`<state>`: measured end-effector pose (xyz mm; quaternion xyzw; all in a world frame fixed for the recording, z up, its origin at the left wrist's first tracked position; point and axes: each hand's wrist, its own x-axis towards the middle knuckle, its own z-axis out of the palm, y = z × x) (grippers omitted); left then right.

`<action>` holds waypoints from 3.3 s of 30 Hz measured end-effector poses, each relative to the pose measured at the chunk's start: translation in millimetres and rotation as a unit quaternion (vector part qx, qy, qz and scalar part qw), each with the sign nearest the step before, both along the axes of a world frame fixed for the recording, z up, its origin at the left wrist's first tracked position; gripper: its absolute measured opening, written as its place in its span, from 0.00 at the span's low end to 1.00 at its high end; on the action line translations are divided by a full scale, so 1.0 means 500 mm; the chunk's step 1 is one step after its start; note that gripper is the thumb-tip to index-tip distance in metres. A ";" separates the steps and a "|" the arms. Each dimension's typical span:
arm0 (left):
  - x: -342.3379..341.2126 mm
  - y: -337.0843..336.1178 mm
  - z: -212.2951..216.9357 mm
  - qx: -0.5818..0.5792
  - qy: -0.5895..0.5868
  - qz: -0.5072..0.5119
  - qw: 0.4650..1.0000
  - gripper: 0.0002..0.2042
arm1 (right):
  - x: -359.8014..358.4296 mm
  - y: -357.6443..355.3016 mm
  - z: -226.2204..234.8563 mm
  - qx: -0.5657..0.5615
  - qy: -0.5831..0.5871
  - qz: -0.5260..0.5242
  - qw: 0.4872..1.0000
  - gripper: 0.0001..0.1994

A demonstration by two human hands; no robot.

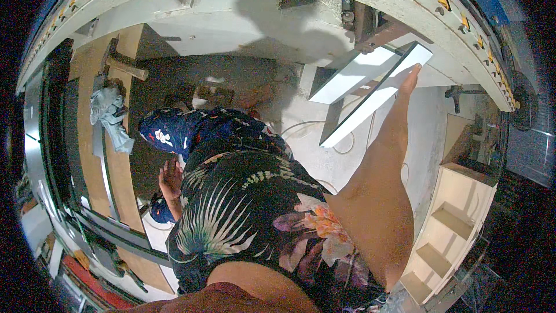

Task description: Wiping down and cleaning long rectangular boards in a furniture manufacturing workshop.

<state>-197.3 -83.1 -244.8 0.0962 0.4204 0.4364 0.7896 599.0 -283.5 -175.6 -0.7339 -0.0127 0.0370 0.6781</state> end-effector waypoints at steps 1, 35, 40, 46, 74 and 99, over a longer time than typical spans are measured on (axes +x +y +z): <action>0.005 0.000 -0.001 0.003 0.003 0.000 1.000 0.22 | -0.003 -0.011 -0.002 -0.001 -0.003 -0.002 1.000 0.38; 0.019 0.016 0.007 -0.012 0.029 0.024 0.999 0.25 | -0.340 0.165 0.063 -0.463 -0.479 0.088 0.740 0.26; 0.033 0.018 0.019 -0.005 0.053 0.032 0.998 0.26 | -0.318 0.147 0.102 -0.522 -0.483 0.194 0.676 0.31; 0.027 0.013 0.014 0.019 0.074 0.029 0.997 0.25 | -0.278 0.096 0.111 -0.567 -0.497 0.236 0.613 0.23; 0.060 0.006 0.047 0.025 0.151 0.088 0.984 0.18 | -0.580 0.382 0.352 -0.403 -0.401 0.589 0.574 0.15; 0.320 0.103 0.527 0.643 0.238 0.193 0.702 0.16 | -1.022 0.501 0.764 0.054 -0.720 0.627 0.293 0.13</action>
